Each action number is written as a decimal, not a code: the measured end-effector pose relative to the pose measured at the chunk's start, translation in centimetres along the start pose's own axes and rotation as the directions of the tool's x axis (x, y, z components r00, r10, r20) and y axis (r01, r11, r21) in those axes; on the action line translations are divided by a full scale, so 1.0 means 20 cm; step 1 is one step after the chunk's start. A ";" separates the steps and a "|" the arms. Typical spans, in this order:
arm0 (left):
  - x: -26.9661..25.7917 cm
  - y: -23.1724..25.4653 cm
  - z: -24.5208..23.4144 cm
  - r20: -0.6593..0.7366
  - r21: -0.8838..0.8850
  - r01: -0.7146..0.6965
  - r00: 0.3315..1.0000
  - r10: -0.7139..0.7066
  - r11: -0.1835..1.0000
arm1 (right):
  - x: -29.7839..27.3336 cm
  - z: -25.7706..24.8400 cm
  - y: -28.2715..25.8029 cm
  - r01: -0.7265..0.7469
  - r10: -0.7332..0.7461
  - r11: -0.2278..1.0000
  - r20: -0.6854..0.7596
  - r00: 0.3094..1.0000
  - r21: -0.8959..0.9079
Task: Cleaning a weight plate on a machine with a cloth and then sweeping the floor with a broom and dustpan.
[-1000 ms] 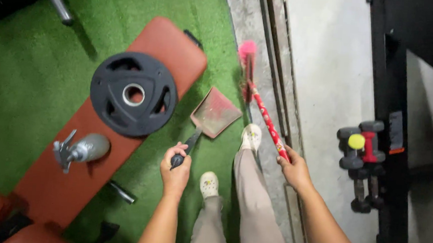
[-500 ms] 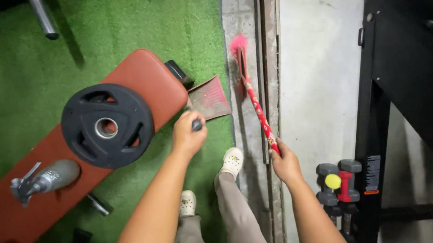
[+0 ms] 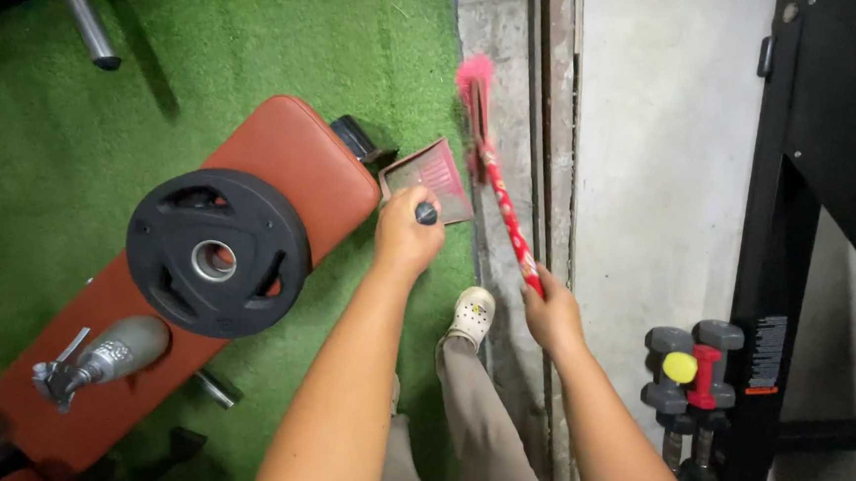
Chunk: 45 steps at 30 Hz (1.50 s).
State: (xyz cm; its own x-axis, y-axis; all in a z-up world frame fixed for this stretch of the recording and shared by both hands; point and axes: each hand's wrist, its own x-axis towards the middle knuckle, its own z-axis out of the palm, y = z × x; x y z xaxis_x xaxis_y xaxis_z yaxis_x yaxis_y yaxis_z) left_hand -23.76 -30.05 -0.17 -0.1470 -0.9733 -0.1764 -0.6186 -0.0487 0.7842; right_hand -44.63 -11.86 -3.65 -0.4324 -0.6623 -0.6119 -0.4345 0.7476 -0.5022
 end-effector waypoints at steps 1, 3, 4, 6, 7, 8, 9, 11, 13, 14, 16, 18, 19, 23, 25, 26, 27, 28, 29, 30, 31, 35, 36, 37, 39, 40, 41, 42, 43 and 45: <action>-0.01 -0.01 0.00 -0.018 -0.005 -0.021 1.000 0.021 1.000 | -0.03 -0.02 0.02 0.007 -0.008 0.999 -0.037 0.999 -0.040; -0.02 -0.01 -0.01 -0.037 -0.011 -0.042 0.998 0.042 0.999 | 0.01 0.01 0.09 0.012 -0.019 0.997 -0.074 0.997 -0.082; -0.02 0.00 -0.01 -0.033 -0.028 -0.034 0.999 0.033 0.999 | 0.07 0.05 0.14 -0.024 0.014 0.993 -0.085 0.996 -0.116; -0.04 0.02 -0.02 -0.028 -0.045 -0.022 0.999 0.021 0.999 | 0.13 0.13 0.17 -0.062 0.048 0.987 -0.094 0.994 -0.151; -0.05 0.03 -0.02 -0.012 -0.046 -0.003 1.000 0.002 0.999 | 0.14 0.16 0.14 -0.073 0.067 0.987 -0.042 0.997 -0.144; -0.06 0.05 -0.02 0.005 -0.048 0.017 1.000 -0.016 0.999 | 0.15 0.20 0.11 -0.085 0.088 0.987 0.010 0.996 -0.139; -0.08 0.06 -0.01 0.007 -0.048 0.021 1.000 -0.020 0.999 | 0.12 0.17 0.10 -0.087 0.090 0.986 0.012 0.996 -0.141; -0.10 0.07 0.01 -0.007 -0.064 -0.003 1.000 0.003 0.998 | 0.08 0.11 0.07 -0.075 0.079 0.997 0.122 0.989 -0.036; -0.12 0.07 0.02 -0.005 -0.072 -0.022 1.000 0.022 0.997 | -0.03 -0.01 -0.02 -0.056 0.059 0.998 0.131 0.990 -0.023; -0.13 0.07 0.03 -0.001 -0.080 -0.041 0.999 0.041 0.996 | -0.09 -0.07 -0.07 -0.040 0.041 0.999 0.140 0.989 -0.010; -0.15 0.09 0.04 -0.033 -0.081 -0.082 0.996 0.079 0.993 | -0.09 -0.09 -0.09 -0.080 0.093 0.988 0.096 0.991 -0.134; -0.16 0.12 0.04 -0.065 -0.081 -0.125 0.991 0.120 0.989 | -0.04 -0.04 -0.02 -0.123 0.138 0.960 0.041 0.990 -0.252; -0.17 0.15 0.04 -0.040 -0.097 -0.067 0.997 0.063 0.993 | 0.01 0.02 0.06 -0.082 0.086 0.955 0.001 0.996 -0.287; -0.18 0.16 0.07 -0.033 -0.108 -0.046 0.999 0.042 0.993 | 0.14 0.18 0.20 -0.038 0.052 0.989 0.090 0.995 -0.145; -0.18 0.13 0.09 -0.057 -0.095 -0.103 0.994 0.098 0.990 | 0.13 0.10 0.21 -0.080 0.074 0.996 0.185 0.980 0.024; -0.18 0.11 0.10 -0.090 -0.078 -0.160 0.984 0.153 0.984 | 0.13 0.05 0.21 -0.125 0.068 0.974 0.283 0.957 0.188; -0.18 0.12 0.08 -0.092 -0.081 -0.160 0.984 0.152 0.984 | 0.06 -0.05 0.15 -0.124 0.068 0.975 0.281 0.957 0.185; -0.17 0.12 0.04 -0.093 -0.087 -0.145 0.986 0.136 0.986 | 0.00 -0.15 0.08 -0.084 0.058 0.991 0.236 0.970 0.101; -0.17 0.12 0.01 -0.094 -0.093 -0.129 0.988 0.121 0.987 | -0.06 -0.25 0.01 -0.047 0.043 0.999 0.191 0.981 0.015; -0.19 0.13 -0.05 -0.101 -0.093 -0.132 0.987 0.123 0.987 | -0.07 -0.28 0.04 -0.040 0.037 0.999 0.190 0.981 0.014; -0.21 0.14 -0.11 -0.080 -0.145 -0.125 0.990 0.114 0.982 | -0.07 -0.32 0.07 -0.027 0.025 1.000 0.154 0.988 0.009; -0.27 0.13 -0.22 -0.049 -0.143 -0.052 0.998 0.045 0.988 | 0.01 -0.35 0.17 0.015 -0.010 0.996 0.058 0.998 -0.087; -0.28 0.10 -0.19 -0.049 -0.140 -0.047 0.998 0.041 0.989 | 0.05 -0.28 0.18 0.015 -0.009 0.996 0.064 0.998 -0.087; -0.29 0.07 -0.17 -0.063 -0.125 -0.022 0.998 0.014 0.992 | 0.08 -0.20 0.19 -0.047 0.053 0.988 0.041 0.998 -0.146; -0.30 0.04 -0.11 -0.074 -0.109 0.007 0.997 -0.015 0.994 | 0.12 -0.04 0.21 -0.112 0.118 0.973 0.016 0.993 -0.203; -0.29 0.05 -0.08 -0.086 -0.115 -0.002 0.996 -0.008 0.993 | 0.12 0.04 0.22 -0.125 0.139 0.964 0.043 0.989 -0.237; -0.28 0.06 -0.05 -0.097 -0.122 -0.012 0.995 0.000 0.992 | 0.11 0.12 0.22 -0.137 0.161 0.953 0.069 0.984 -0.270; -0.27 0.08 -0.04 -0.095 -0.121 -0.014 0.996 0.002 0.993 | 0.09 0.13 0.21 -0.140 0.163 0.953 0.068 0.984 -0.268; -0.26 0.10 -0.04 -0.084 -0.113 -0.017 0.996 0.008 0.993 | 0.07 0.14 0.19 -0.070 0.104 0.967 0.128 0.986 -0.244; -0.25 0.12 -0.03 -0.076 -0.104 -0.019 0.997 0.012 0.994 | 0.03 0.07 0.15 0.002 0.039 0.976 0.188 0.981 -0.216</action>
State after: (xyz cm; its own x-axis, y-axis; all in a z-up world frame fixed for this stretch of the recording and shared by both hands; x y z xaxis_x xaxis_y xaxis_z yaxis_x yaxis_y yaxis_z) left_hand -23.99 -25.37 3.06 -0.0951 -0.9880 -0.1217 -0.5320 -0.0529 0.8451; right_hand -45.01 -9.92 -6.39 -0.2925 -0.6113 -0.7353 -0.5959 0.7179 -0.3598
